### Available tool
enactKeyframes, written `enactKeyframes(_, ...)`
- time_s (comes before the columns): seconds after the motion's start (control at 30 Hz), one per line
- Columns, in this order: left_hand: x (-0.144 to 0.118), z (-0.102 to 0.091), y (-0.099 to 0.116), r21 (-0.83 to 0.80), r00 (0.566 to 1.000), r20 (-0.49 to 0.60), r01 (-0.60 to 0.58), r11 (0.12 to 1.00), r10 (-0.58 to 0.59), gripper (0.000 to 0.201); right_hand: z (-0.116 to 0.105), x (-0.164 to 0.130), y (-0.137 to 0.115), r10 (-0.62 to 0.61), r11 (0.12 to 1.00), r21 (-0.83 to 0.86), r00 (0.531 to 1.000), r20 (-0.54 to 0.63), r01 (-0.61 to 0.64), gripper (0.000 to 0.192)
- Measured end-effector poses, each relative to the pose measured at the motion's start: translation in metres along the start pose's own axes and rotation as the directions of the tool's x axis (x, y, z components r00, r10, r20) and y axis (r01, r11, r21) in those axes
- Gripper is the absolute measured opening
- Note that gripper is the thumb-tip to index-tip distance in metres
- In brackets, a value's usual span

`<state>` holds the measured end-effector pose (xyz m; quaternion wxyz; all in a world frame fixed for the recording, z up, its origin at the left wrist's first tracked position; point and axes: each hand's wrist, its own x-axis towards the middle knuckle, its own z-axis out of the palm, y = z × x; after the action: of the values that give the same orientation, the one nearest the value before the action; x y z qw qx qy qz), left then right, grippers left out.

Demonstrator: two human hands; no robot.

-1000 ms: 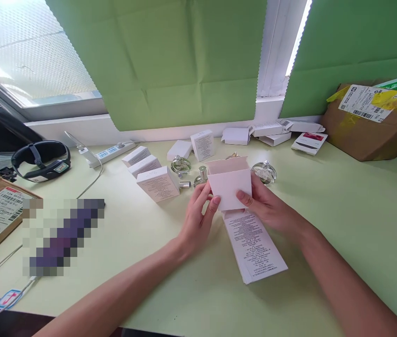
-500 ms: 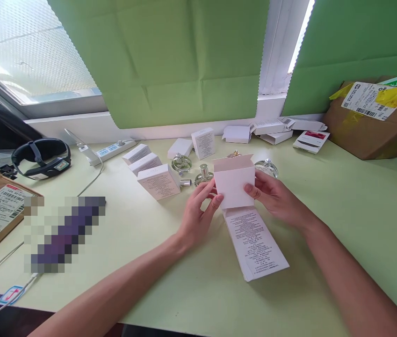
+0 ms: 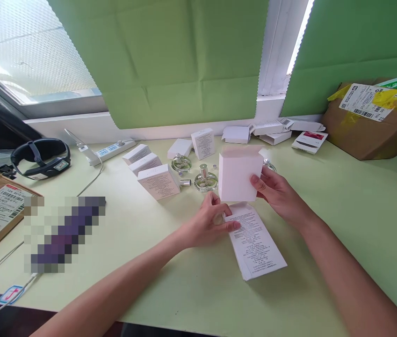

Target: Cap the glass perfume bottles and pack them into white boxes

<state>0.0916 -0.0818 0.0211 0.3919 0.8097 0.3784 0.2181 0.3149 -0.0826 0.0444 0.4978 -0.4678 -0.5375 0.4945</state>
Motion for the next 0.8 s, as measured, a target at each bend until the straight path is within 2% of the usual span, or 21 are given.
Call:
enactKeyframes(0.07, 0.001, -0.001, 0.001, -0.025, 0.996, -0.083, -0.01, 1.0, 0.008, 0.026, 0.005, -0.001, -0.001, -0.041, 0.999, 0.005, 0.998, -0.039, 0.042, 0.039)
enactKeyframes(0.17, 0.002, -0.006, 0.004, -0.046, 0.977, -0.192, -0.106, 0.993, 0.096, 0.024, 0.012, -0.004, -0.005, -0.139, 0.99, -0.015, 0.985, -0.098, 0.138, 0.04)
enactKeyframes(0.27, 0.001, -0.013, 0.009, -0.086, 0.963, -0.196, -0.204, 0.975, 0.184, 0.022, 0.018, -0.009, -0.011, -0.262, 0.965, -0.055, 0.951, -0.163, 0.256, 0.034)
enactKeyframes(0.37, 0.001, -0.018, 0.013, -0.107, 0.955, -0.189, -0.251, 0.962, 0.228, 0.022, 0.023, -0.013, -0.013, -0.354, 0.934, -0.039, 0.907, -0.227, 0.355, 0.029)
enactKeyframes(0.47, 0.0, -0.019, 0.014, -0.016, 0.924, -0.239, -0.312, 0.95, 0.3, 0.02, 0.026, -0.015, -0.014, -0.407, 0.91, -0.058, 0.861, -0.306, 0.41, 0.032)
enactKeyframes(0.57, 0.0, -0.017, 0.011, 0.141, 0.867, -0.319, -0.355, 0.924, 0.382, 0.017, 0.026, -0.017, -0.016, -0.467, 0.876, -0.074, 0.802, -0.372, 0.476, 0.032)
enactKeyframes(0.67, 0.0, -0.014, 0.006, 0.202, 0.835, -0.364, -0.362, 0.91, 0.413, 0.024, 0.023, -0.018, -0.018, -0.522, 0.842, -0.109, 0.75, -0.406, 0.528, 0.032)
enactKeyframes(0.73, 0.001, -0.012, 0.003, 0.197, 0.828, -0.387, -0.357, 0.913, 0.406, 0.033, 0.02, -0.018, -0.018, -0.534, 0.839, -0.146, 0.741, -0.406, 0.524, 0.034)
enactKeyframes(0.8, 0.002, -0.011, 0.001, 0.171, 0.829, -0.401, -0.352, 0.92, 0.391, 0.039, 0.017, -0.017, -0.016, -0.524, 0.849, -0.167, 0.759, -0.387, 0.502, 0.035)
